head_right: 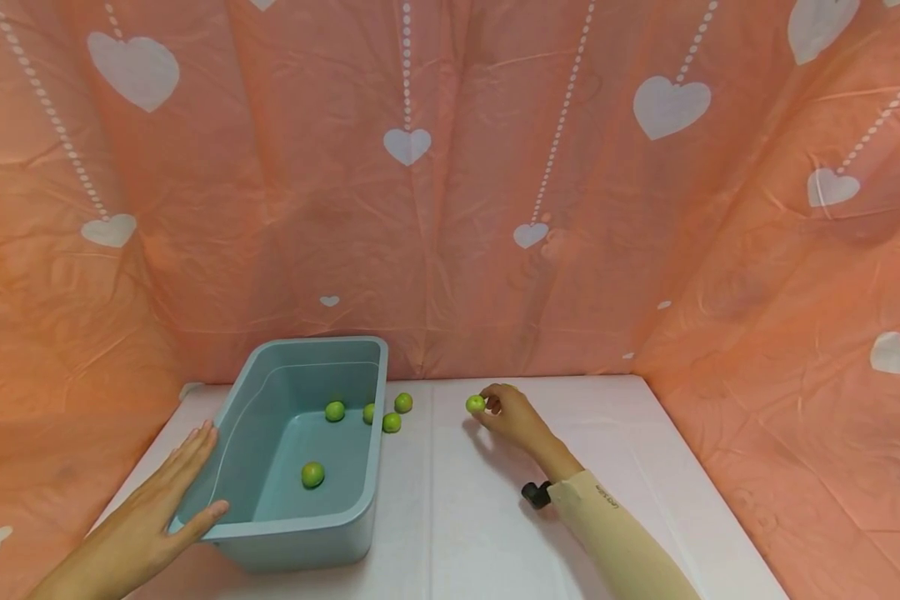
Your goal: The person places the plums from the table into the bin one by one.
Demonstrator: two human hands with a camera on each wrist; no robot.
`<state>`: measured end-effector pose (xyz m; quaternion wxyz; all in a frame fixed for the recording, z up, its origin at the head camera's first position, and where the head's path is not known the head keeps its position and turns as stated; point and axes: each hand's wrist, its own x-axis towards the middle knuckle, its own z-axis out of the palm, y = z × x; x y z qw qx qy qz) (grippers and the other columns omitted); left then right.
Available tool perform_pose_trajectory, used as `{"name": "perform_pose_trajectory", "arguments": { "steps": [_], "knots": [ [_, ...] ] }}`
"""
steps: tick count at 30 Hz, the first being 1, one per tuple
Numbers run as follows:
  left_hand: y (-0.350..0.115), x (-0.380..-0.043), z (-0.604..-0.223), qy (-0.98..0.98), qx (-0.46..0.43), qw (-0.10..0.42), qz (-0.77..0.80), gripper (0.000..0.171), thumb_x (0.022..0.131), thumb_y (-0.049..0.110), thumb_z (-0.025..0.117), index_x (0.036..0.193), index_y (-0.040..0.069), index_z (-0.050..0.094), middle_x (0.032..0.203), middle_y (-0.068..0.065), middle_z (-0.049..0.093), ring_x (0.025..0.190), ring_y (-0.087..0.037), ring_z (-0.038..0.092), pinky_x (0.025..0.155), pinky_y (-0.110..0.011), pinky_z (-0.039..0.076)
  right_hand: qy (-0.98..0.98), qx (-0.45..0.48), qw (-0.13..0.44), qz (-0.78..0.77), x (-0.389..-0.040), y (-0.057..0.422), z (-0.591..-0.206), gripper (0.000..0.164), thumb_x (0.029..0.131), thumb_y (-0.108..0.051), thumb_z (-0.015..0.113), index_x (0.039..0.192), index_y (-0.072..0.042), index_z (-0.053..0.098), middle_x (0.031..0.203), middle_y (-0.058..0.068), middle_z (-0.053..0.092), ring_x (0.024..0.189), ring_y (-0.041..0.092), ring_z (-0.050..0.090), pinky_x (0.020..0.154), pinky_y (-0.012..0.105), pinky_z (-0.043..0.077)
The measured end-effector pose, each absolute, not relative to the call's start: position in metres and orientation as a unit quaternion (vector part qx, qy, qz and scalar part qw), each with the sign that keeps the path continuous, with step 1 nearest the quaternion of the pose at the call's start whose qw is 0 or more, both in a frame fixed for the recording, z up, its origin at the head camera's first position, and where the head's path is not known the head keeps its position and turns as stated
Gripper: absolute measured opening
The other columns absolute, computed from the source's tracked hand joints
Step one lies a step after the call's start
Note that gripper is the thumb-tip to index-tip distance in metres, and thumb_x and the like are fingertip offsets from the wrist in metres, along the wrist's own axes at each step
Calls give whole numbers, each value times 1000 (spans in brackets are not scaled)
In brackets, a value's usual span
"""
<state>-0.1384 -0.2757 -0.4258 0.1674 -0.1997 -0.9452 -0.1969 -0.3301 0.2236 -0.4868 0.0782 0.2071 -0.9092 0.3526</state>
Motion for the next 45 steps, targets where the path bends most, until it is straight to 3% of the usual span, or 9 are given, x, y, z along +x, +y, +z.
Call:
{"name": "perform_pose_trajectory", "arguments": {
  "steps": [10, 18, 28, 45],
  "knots": [
    [-275, -139, -425, -945, -201, 170, -196, 95, 99, 41, 77, 169, 1, 27, 176, -17, 24, 162, -4, 0, 117, -5, -6, -888, 251, 101, 372, -321, 210, -472, 24, 96, -10, 81, 115, 3, 73, 94, 6, 69, 83, 16, 64, 78, 44, 60],
    [-275, -140, -424, -945, -201, 167, -196, 95, 100, 42, 77, 169, 0, 26, 176, -18, 23, 164, -9, 2, 117, -5, -6, -884, 259, 101, 377, -317, 200, -459, 22, 96, -12, 81, 114, -1, 75, 93, 3, 69, 84, 14, 64, 76, 35, 59],
    [-276, -140, -425, -944, -203, 167, -200, 96, 99, 41, 78, 169, 1, 26, 177, -16, 22, 163, -7, 1, 117, -5, -6, -877, 271, 109, 382, -309, 185, -441, 27, 96, -14, 82, 118, 0, 74, 99, 5, 73, 89, 20, 69, 82, 42, 61],
    [-276, -138, -426, -946, -197, 162, -202, 95, 100, 41, 77, 170, 2, 25, 177, -16, 21, 164, -7, 0, 117, -5, -6, -849, 328, 110, 399, -296, 155, -407, 27, 97, -15, 81, 122, -5, 76, 107, 4, 73, 92, 18, 68, 86, 46, 61]
  ]
}}
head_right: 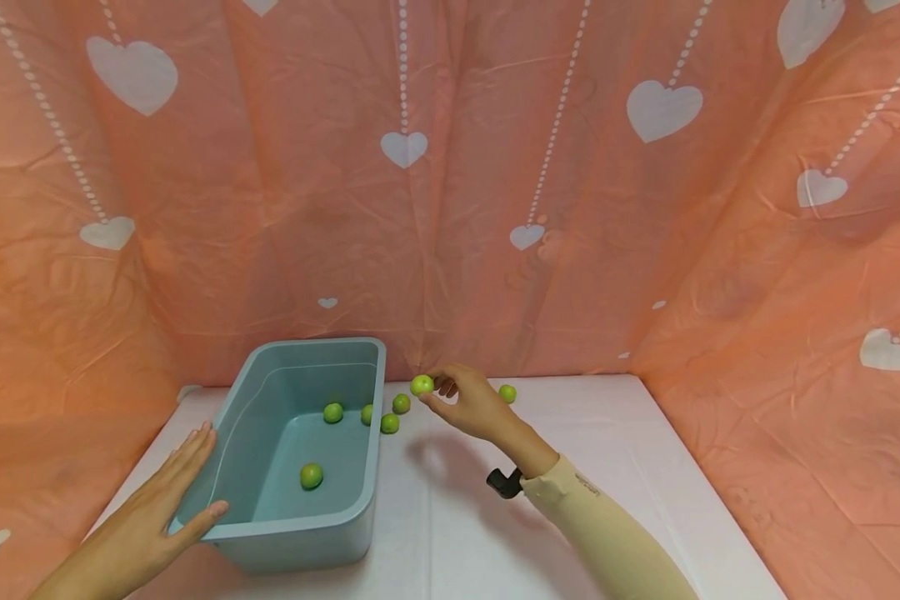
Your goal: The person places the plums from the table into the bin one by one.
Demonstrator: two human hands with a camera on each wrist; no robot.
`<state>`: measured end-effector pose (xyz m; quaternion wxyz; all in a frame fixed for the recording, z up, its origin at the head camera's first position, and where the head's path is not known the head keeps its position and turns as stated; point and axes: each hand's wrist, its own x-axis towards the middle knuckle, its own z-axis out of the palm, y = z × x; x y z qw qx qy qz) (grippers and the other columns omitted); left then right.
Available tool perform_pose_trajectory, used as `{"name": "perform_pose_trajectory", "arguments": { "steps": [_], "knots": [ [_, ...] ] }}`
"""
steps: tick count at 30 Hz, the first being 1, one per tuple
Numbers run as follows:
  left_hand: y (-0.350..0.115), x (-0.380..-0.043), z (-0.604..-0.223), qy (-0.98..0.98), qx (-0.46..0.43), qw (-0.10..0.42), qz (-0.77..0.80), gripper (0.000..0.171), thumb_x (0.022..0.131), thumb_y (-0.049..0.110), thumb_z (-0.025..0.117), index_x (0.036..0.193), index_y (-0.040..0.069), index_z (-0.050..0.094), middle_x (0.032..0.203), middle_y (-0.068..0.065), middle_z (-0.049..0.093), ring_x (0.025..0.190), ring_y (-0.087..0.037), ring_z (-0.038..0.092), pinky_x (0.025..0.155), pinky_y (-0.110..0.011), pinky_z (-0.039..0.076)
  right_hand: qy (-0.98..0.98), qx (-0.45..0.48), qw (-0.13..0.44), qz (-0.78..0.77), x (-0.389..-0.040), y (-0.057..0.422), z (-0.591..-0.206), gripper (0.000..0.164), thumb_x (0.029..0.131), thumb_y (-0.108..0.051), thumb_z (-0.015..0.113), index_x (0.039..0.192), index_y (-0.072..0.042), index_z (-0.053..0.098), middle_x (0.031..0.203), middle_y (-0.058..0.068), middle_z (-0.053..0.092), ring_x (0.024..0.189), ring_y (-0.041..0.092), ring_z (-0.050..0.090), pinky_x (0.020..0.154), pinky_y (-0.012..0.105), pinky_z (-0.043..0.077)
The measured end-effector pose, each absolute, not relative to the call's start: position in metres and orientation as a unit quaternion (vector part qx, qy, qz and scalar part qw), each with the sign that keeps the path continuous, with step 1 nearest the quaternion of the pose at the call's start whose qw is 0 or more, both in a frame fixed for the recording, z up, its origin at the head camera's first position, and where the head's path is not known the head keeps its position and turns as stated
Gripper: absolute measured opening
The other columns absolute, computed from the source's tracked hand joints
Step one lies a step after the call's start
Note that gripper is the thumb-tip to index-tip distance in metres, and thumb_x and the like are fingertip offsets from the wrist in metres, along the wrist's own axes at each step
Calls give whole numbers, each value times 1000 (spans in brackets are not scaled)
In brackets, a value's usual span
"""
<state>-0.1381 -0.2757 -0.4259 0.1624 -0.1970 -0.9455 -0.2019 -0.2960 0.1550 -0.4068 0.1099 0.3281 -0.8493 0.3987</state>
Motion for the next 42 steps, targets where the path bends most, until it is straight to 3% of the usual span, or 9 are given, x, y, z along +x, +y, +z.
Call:
{"name": "perform_pose_trajectory", "arguments": {
  "steps": [10, 23, 32, 42],
  "knots": [
    [-275, -139, -426, -943, -201, 169, -204, 96, 99, 41, 77, 169, 0, 26, 176, -18, 23, 164, -9, 1, 117, -6, -6, -839, 363, 104, 392, -294, 135, -391, 31, 99, -20, 79, 126, -6, 74, 110, 2, 72, 96, 21, 68, 89, 41, 60],
    [-276, -140, -428, -942, -205, 175, -200, 96, 99, 40, 78, 169, -1, 26, 176, -20, 24, 161, 1, -5, 117, -6, -7, -823, 417, 88, 376, -292, 105, -377, 32, 99, -20, 80, 128, -6, 72, 111, 3, 69, 100, 21, 66, 92, 42, 60],
    [-276, -140, -428, -943, -205, 175, -197, 96, 99, 40, 77, 169, -1, 26, 176, -19, 23, 162, -4, -2, 118, -7, -7, -807, 460, 95, 359, -293, 86, -373, 33, 98, -16, 82, 127, -4, 72, 106, 2, 69, 96, 22, 68, 88, 27, 57],
    [-277, -140, -428, -942, -207, 180, -194, 96, 99, 40, 78, 168, -2, 26, 176, -19, 23, 162, -3, -3, 118, -7, -7, -799, 496, 68, 333, -299, 67, -368, 32, 98, -16, 81, 125, -3, 72, 110, 5, 71, 98, 23, 69, 89, 31, 59]
  ]
}}
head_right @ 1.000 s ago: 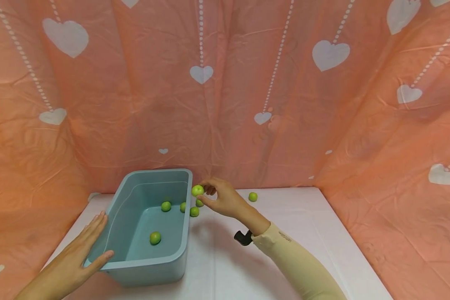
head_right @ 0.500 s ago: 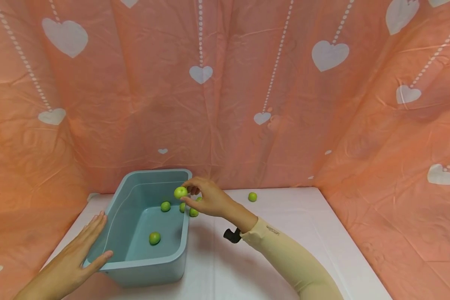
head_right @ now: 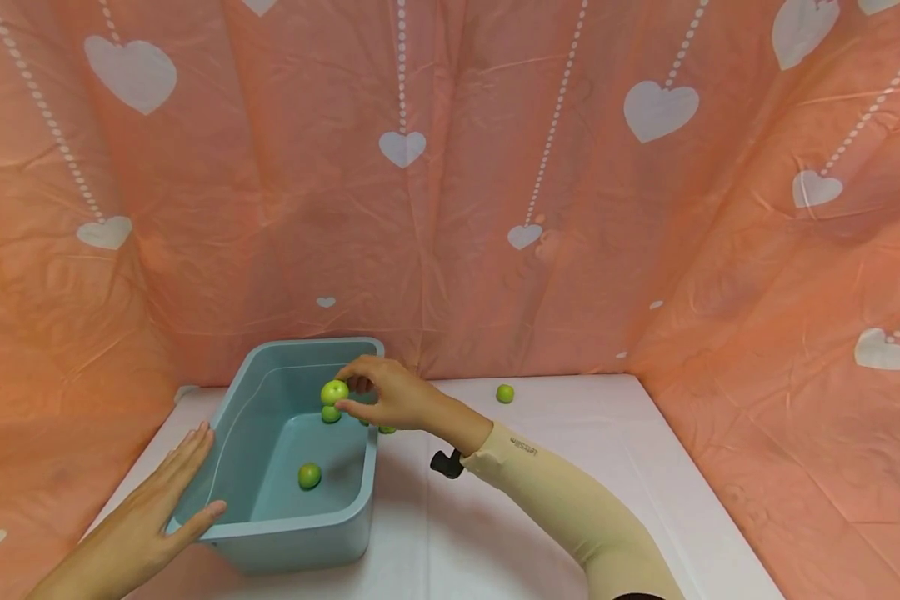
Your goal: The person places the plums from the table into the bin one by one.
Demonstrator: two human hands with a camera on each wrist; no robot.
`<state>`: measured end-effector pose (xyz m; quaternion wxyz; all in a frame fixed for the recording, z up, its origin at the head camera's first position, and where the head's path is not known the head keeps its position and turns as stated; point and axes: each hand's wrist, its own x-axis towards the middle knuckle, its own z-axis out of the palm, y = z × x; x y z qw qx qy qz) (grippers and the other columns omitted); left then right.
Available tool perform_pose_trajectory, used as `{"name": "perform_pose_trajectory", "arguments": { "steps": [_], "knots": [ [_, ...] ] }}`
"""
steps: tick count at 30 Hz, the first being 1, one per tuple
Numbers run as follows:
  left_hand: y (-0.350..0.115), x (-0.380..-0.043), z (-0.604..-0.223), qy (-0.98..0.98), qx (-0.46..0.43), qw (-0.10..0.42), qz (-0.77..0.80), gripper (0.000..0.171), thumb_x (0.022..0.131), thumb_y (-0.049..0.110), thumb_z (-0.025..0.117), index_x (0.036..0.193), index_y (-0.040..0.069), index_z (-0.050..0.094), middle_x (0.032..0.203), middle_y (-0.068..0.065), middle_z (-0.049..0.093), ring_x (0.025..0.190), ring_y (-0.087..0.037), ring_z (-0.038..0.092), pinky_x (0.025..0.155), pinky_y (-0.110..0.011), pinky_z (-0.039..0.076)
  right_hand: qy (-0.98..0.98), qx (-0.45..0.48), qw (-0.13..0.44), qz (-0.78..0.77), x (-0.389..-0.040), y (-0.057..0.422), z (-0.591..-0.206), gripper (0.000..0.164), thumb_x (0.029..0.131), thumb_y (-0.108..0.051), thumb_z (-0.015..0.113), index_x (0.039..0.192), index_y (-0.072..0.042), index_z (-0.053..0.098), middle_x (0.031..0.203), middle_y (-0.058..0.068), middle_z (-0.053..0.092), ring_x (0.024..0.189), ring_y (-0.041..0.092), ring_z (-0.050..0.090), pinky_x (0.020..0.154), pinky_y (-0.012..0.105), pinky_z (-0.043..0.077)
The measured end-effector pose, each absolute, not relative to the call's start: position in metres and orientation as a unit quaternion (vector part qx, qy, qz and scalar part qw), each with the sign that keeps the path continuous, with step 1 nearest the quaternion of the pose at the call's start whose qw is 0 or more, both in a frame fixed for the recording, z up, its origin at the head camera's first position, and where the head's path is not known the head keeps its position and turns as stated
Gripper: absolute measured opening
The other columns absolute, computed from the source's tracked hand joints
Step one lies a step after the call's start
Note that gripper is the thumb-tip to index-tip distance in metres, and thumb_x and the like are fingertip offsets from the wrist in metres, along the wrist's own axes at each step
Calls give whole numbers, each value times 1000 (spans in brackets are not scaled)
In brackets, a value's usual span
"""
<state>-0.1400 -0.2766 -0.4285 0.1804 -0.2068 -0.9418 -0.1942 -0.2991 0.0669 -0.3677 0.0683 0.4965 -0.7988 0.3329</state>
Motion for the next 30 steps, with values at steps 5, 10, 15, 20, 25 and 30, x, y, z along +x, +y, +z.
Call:
{"name": "perform_pose_trajectory", "arguments": {
  "steps": [5, 10, 15, 20, 25, 30],
  "knots": [
    [-277, -141, -429, -940, -211, 186, -194, 97, 98, 40, 79, 167, -3, 28, 175, -20, 24, 161, -1, -4, 118, -7, -7, -809, 498, 44, 311, -302, 59, -367, 34, 99, -21, 80, 128, -5, 72, 112, 3, 71, 99, 18, 66, 91, 29, 58],
    [-277, -141, -428, -941, -208, 181, -195, 97, 98, 41, 78, 168, -3, 27, 175, -21, 24, 162, -2, -4, 117, -7, -7, -811, 501, 9, 303, -306, 50, -365, 34, 100, -19, 80, 129, -4, 72, 111, 6, 70, 101, 25, 69, 91, 32, 59],
    [-278, -141, -428, -942, -205, 177, -198, 96, 99, 41, 78, 168, -3, 27, 175, -21, 25, 162, -3, -3, 117, -7, -7, -812, 503, -37, 292, -311, 38, -364, 34, 99, -17, 80, 129, -2, 71, 114, 7, 72, 104, 27, 70, 94, 30, 59],
    [-278, -141, -428, -940, -210, 183, -196, 96, 98, 40, 79, 168, -2, 28, 175, -20, 25, 162, -3, -2, 118, -7, -6, -820, 507, -51, 260, -317, 25, -365, 33, 101, -20, 78, 129, -3, 72, 114, 6, 71, 101, 15, 68, 93, 22, 56],
    [-278, -142, -428, -940, -212, 181, -198, 96, 98, 40, 79, 168, -2, 27, 175, -20, 24, 163, -6, -1, 118, -8, -6, -819, 525, -57, 225, -324, 13, -368, 32, 102, -21, 76, 128, -2, 72, 111, 8, 71, 99, 20, 67, 89, 21, 54],
    [-278, -141, -428, -939, -212, 179, -201, 96, 98, 39, 79, 168, -2, 27, 176, -20, 24, 162, -4, -2, 118, -7, -6, -826, 530, -65, 184, -329, 2, -371, 31, 103, -21, 75, 128, -4, 72, 111, 7, 71, 97, 16, 65, 85, 15, 48]
  ]
}}
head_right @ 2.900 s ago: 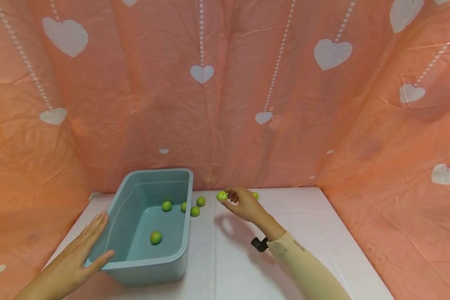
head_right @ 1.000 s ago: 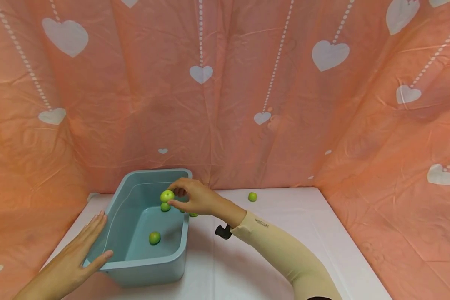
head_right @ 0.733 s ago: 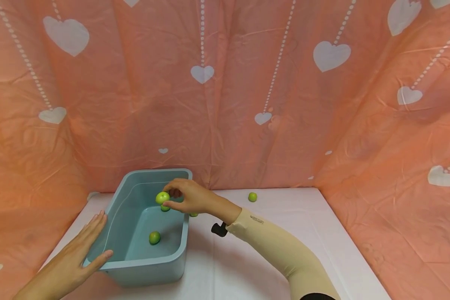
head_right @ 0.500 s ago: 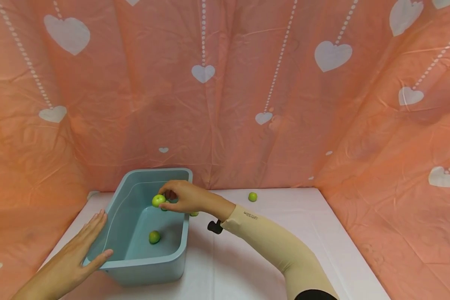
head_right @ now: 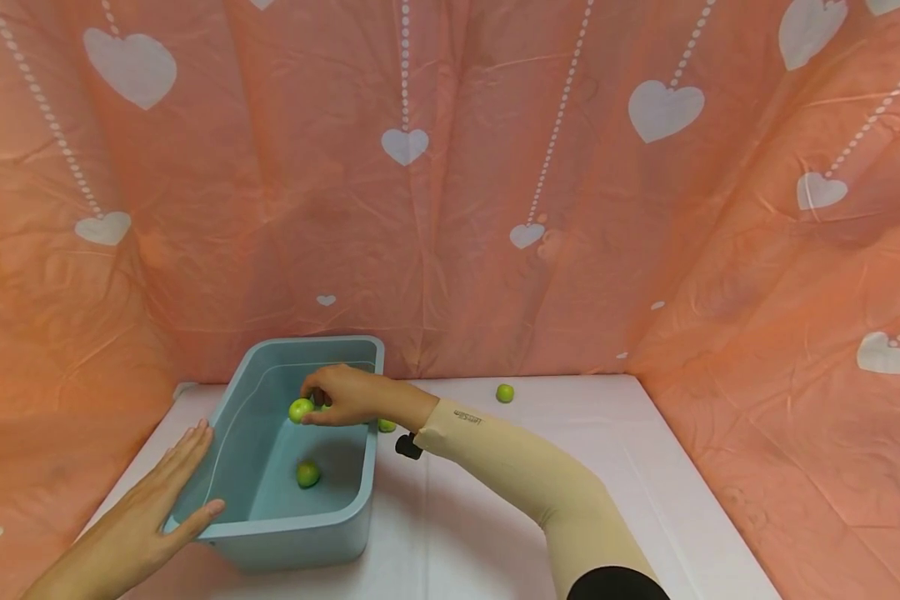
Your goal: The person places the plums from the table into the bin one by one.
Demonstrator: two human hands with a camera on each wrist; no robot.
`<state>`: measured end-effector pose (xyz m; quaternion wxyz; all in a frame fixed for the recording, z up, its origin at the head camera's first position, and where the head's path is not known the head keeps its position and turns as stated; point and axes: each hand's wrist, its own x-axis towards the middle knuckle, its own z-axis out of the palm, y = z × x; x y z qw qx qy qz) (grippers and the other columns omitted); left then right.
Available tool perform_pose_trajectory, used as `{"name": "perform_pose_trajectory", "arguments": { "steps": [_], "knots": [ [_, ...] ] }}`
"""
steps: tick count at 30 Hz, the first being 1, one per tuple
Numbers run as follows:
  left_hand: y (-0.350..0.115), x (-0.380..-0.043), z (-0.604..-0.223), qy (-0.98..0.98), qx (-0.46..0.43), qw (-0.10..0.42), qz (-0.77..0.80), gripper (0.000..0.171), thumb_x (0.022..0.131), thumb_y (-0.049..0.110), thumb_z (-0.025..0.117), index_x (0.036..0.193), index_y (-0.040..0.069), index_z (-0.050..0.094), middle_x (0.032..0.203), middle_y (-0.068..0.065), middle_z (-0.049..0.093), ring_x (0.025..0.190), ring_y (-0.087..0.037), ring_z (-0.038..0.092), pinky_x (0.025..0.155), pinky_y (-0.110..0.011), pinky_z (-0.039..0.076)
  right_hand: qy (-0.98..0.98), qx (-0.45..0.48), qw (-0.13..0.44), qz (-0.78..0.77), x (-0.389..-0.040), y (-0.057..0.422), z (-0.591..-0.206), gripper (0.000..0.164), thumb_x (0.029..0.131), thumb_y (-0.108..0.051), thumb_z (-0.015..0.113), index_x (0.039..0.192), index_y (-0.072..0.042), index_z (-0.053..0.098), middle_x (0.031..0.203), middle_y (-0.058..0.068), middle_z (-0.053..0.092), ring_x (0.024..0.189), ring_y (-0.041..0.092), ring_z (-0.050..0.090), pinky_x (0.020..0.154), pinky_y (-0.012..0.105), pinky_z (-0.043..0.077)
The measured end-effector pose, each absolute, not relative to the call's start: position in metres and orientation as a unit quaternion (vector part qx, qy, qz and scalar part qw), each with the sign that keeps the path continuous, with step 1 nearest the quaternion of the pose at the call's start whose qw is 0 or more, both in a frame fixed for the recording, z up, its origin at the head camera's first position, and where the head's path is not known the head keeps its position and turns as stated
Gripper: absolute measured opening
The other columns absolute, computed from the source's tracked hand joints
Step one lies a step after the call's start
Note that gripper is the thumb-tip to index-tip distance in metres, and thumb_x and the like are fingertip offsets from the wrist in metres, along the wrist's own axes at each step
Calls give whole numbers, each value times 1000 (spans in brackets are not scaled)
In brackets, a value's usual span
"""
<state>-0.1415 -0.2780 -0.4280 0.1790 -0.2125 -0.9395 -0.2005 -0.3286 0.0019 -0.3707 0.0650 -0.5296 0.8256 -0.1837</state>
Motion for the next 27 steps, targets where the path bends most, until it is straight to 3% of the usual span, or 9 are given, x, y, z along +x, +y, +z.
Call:
{"name": "perform_pose_trajectory", "arguments": {
  "steps": [6, 14, 27],
  "knots": [
    [-278, -141, -429, -940, -210, 180, -201, 96, 98, 38, 79, 168, -2, 28, 176, -20, 24, 162, -2, -3, 118, -7, -6, 829, -531, 91, -151, -329, -11, -371, 27, 103, -24, 74, 123, -5, 74, 105, 3, 71, 89, 8, 60, 81, 15, 47],
    [-277, -140, -428, -939, -211, 182, -204, 96, 98, 38, 80, 168, -1, 28, 176, -19, 25, 162, -3, -1, 118, -7, -6, 833, -530, 113, -113, -325, -23, -375, 30, 103, -26, 75, 124, -4, 75, 104, 6, 73, 89, 8, 60, 80, 15, 47],
    [-277, -139, -428, -938, -211, 184, -205, 96, 98, 38, 79, 168, -1, 27, 176, -19, 24, 163, -7, 1, 118, -7, -5, 836, -527, 137, -70, -324, -34, -390, 27, 102, -29, 76, 118, -7, 76, 92, -4, 69, 82, 4, 61, 75, 14, 48]
  ]
}}
